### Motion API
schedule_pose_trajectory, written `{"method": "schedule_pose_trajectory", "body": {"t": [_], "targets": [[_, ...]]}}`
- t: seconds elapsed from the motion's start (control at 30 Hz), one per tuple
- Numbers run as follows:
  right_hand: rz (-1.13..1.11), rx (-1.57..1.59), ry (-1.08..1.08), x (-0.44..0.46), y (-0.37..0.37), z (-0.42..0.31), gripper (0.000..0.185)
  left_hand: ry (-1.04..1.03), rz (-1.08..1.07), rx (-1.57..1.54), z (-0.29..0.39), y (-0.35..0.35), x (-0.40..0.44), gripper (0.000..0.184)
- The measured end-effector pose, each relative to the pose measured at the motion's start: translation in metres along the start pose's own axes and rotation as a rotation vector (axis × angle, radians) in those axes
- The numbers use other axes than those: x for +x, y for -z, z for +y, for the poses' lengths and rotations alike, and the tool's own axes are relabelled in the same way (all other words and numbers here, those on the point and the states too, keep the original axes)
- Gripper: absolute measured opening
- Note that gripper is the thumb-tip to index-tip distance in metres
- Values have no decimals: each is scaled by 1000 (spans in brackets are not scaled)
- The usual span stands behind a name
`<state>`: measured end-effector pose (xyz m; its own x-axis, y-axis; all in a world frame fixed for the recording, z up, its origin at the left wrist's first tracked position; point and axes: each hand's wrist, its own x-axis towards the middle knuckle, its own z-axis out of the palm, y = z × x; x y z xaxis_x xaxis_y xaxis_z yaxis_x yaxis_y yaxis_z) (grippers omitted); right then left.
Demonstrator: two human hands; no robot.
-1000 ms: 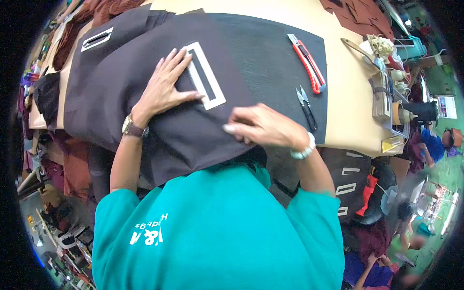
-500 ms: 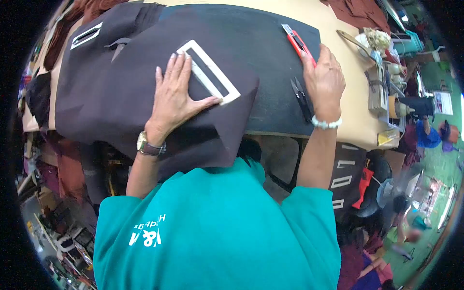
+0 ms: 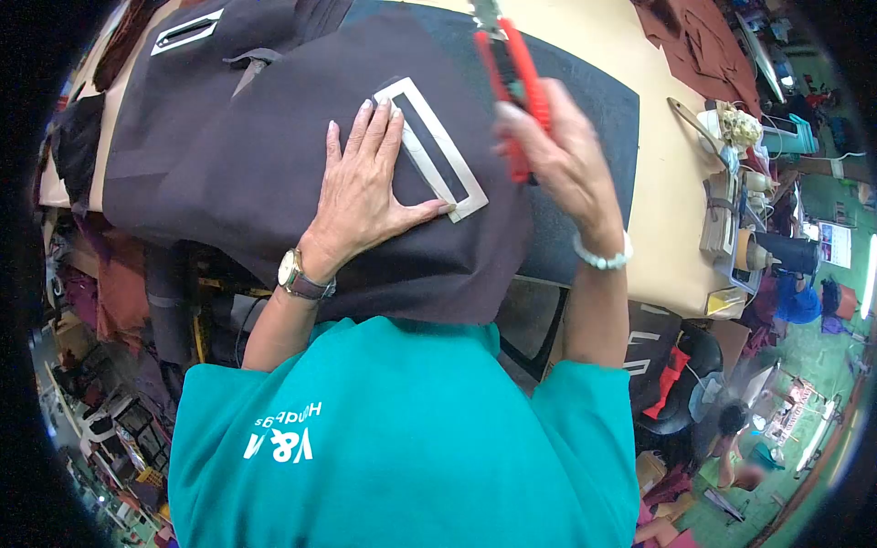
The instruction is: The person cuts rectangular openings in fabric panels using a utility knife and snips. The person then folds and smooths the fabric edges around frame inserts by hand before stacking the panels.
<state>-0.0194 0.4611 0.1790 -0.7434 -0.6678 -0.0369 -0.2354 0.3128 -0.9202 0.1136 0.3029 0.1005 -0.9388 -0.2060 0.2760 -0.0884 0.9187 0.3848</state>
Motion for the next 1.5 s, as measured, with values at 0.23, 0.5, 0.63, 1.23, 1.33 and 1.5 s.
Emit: {"method": "schedule_pose_trajectory", "body": {"t": [0.23,0.5,0.63,1.23,1.33,1.5], "targets": [[-889,12,-49,-9,-6,6,36,-27,-28,48,-3,2,-1,101],[-380,130,-440,-117,44,18,32,-33,30,26,-1,-2,0,103],[-45,342,-591,-126,25,19,31,-27,27,20,-1,-1,1,104],[61,-488,250,-24,-60,15,49,27,-28,-65,-2,3,1,103],[59,-495,236,-21,-61,15,49,34,-24,-81,-2,4,1,103],[62,-495,249,-20,-61,15,49,42,-24,-102,-2,5,1,102]]}}
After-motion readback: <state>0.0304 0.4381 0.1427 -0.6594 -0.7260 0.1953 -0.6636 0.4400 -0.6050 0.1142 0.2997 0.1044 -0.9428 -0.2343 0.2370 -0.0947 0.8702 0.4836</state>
